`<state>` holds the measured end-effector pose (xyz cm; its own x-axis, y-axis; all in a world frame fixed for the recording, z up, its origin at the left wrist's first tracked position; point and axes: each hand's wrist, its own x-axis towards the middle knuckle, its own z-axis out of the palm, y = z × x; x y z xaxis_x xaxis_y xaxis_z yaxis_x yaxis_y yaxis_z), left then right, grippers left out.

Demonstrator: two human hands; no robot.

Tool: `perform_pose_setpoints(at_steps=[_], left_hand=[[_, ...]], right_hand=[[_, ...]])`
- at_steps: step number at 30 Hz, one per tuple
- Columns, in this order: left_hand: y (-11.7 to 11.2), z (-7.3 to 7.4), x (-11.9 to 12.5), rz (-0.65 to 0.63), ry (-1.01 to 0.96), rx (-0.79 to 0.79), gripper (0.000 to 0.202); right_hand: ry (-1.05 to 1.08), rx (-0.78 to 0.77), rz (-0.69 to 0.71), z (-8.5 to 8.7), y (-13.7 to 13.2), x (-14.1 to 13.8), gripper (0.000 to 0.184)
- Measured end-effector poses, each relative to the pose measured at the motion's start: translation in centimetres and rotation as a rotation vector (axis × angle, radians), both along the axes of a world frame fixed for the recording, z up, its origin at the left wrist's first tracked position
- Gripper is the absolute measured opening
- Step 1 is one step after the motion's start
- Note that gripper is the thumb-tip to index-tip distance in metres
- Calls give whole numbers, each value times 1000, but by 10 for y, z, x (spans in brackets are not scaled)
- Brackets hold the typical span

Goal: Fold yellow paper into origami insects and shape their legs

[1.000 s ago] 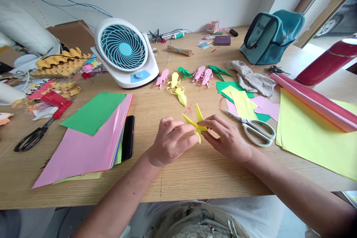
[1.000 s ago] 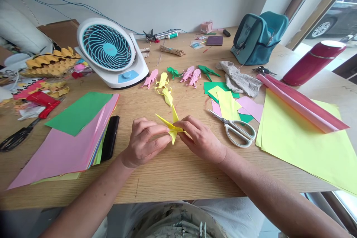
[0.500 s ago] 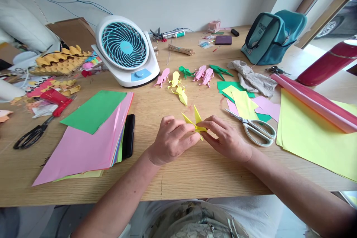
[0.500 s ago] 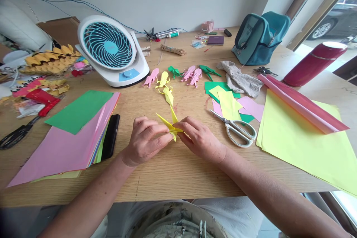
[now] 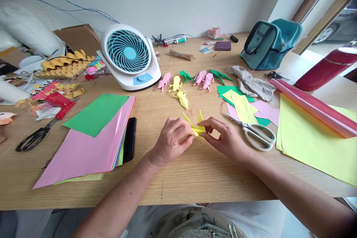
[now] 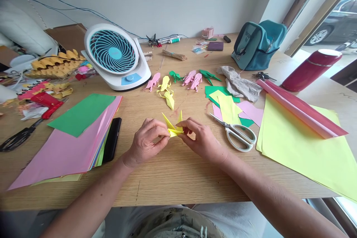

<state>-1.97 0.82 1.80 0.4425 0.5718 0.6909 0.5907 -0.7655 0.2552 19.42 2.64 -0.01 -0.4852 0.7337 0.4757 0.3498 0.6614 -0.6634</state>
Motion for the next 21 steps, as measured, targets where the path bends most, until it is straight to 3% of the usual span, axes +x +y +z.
perform_pose_setpoints(at_steps=[5,12,21], left_hand=[[-1,4,0,-13,-17,-11,13],[1,3,-1,-40,40,25,14],[1,2,0,-53,-3,0,16]], right_hand=[[57,-117,-34,5,0,1,17],[68,-43,-16,4,0,0,17],[85,-92,-26,1,-1,0,17]])
